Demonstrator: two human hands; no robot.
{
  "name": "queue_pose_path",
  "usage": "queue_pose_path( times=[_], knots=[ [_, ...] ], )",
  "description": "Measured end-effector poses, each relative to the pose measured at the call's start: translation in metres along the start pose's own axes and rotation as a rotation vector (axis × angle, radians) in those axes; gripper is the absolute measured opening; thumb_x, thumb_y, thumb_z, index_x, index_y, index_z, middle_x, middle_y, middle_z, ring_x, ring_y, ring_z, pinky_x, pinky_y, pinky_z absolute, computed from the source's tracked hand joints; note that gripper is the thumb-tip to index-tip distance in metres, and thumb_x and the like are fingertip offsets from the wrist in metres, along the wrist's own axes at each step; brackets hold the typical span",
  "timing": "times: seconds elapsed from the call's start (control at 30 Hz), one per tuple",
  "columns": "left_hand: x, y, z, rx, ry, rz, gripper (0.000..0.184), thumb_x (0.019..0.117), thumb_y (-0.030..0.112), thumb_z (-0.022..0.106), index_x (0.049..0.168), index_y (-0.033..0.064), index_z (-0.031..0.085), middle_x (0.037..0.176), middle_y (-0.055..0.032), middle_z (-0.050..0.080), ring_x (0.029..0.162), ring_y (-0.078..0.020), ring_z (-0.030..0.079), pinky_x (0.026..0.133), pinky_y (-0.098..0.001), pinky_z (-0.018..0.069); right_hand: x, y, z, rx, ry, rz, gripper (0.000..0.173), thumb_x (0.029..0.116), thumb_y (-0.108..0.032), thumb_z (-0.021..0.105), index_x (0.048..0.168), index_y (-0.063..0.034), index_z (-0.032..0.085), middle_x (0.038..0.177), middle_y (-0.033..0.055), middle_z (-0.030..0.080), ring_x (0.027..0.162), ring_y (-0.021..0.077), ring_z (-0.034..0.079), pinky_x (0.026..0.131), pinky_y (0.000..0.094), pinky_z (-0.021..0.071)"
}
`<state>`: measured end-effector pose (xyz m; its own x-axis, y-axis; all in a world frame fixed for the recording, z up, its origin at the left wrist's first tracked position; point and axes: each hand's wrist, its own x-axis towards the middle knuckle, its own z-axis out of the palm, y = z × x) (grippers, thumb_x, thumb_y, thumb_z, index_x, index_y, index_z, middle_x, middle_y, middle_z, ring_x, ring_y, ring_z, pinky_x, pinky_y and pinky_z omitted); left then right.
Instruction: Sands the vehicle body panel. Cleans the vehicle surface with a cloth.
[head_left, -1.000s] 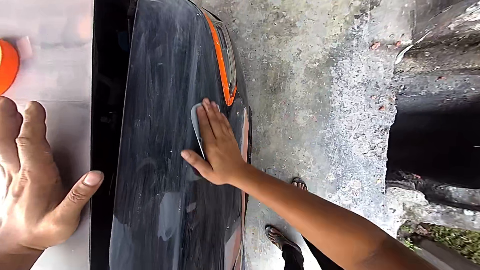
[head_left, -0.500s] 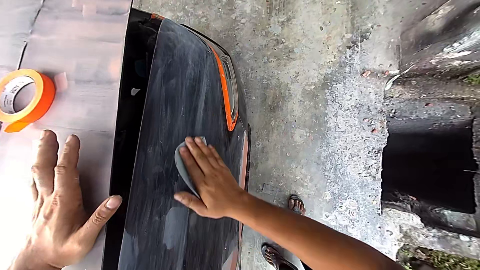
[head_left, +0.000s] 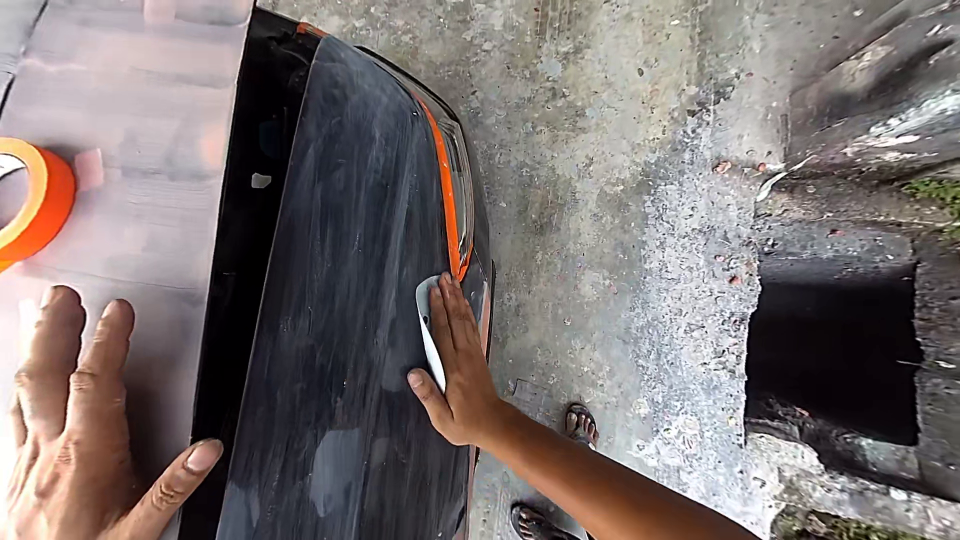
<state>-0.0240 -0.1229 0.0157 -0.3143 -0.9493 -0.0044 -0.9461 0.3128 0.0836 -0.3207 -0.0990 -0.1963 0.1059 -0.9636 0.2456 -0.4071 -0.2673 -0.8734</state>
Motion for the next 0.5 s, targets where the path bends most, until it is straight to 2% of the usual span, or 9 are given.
queue_pose_path(
  times=[0.1,0.17,0.27,0.4,0.5],
  knots=[
    [0.004,-0.001,-0.001,0.016,-0.003,-0.01,0.118,0.0827,0.085,0.041,0.162,-0.0006,0.019,0.167,-0.0328,0.008,0.155,-0.0513,0.009,0.123,-0.0671,0.0154,-0.039,-0.004,0.001,0.019,-0.002,0.085,0.092,0.1029,-0.065,0.019,0.159,0.0073,0.023,0.166,0.0289,0.022,0.157,0.041,0.017,0.129,0.0583,0.0191],
    [0.002,-0.002,0.0,0.029,-0.004,-0.015,0.119,0.0819,0.086,0.041,0.162,-0.0004,0.02,0.167,-0.033,0.01,0.154,-0.0521,0.011,0.122,-0.0677,0.0166,-0.034,-0.008,0.001,0.009,-0.018,0.083,0.095,0.1021,-0.066,0.021,0.158,0.0101,0.024,0.164,0.0323,0.022,0.156,0.0434,0.017,0.128,0.0586,0.019],
    [0.003,-0.004,-0.002,0.022,-0.017,-0.019,0.12,0.0809,0.085,0.044,0.161,-0.0018,0.021,0.165,-0.0364,0.01,0.153,-0.0548,0.011,0.122,-0.0683,0.0158,0.047,-0.012,-0.001,-0.065,-0.006,0.059,0.096,0.1002,-0.07,0.026,0.161,0.0045,0.019,0.169,0.0252,0.016,0.159,0.0359,0.009,0.13,0.0554,0.014],
    [0.006,-0.002,-0.003,0.003,-0.022,-0.043,0.123,0.0796,0.086,0.046,0.161,-0.0023,0.02,0.164,-0.0383,0.01,0.152,-0.0565,0.012,0.122,-0.0687,0.0152,0.176,0.006,-0.007,-0.167,-0.024,0.167,0.099,0.0981,-0.072,0.028,0.163,0.0017,0.017,0.171,0.0197,0.012,0.16,0.0316,0.008,0.129,0.0527,0.0116],
    [0.009,0.0,-0.003,-0.001,-0.016,-0.047,0.125,0.0774,0.087,0.047,0.162,-0.0005,0.02,0.165,-0.0366,0.011,0.152,-0.0558,0.014,0.121,-0.0696,0.0149,0.249,0.032,-0.014,-0.197,-0.104,0.223,0.089,0.1022,-0.063,0.027,0.163,0.0002,0.015,0.172,0.0192,0.011,0.16,0.0315,0.007,0.129,0.0524,0.0108]
  ],
)
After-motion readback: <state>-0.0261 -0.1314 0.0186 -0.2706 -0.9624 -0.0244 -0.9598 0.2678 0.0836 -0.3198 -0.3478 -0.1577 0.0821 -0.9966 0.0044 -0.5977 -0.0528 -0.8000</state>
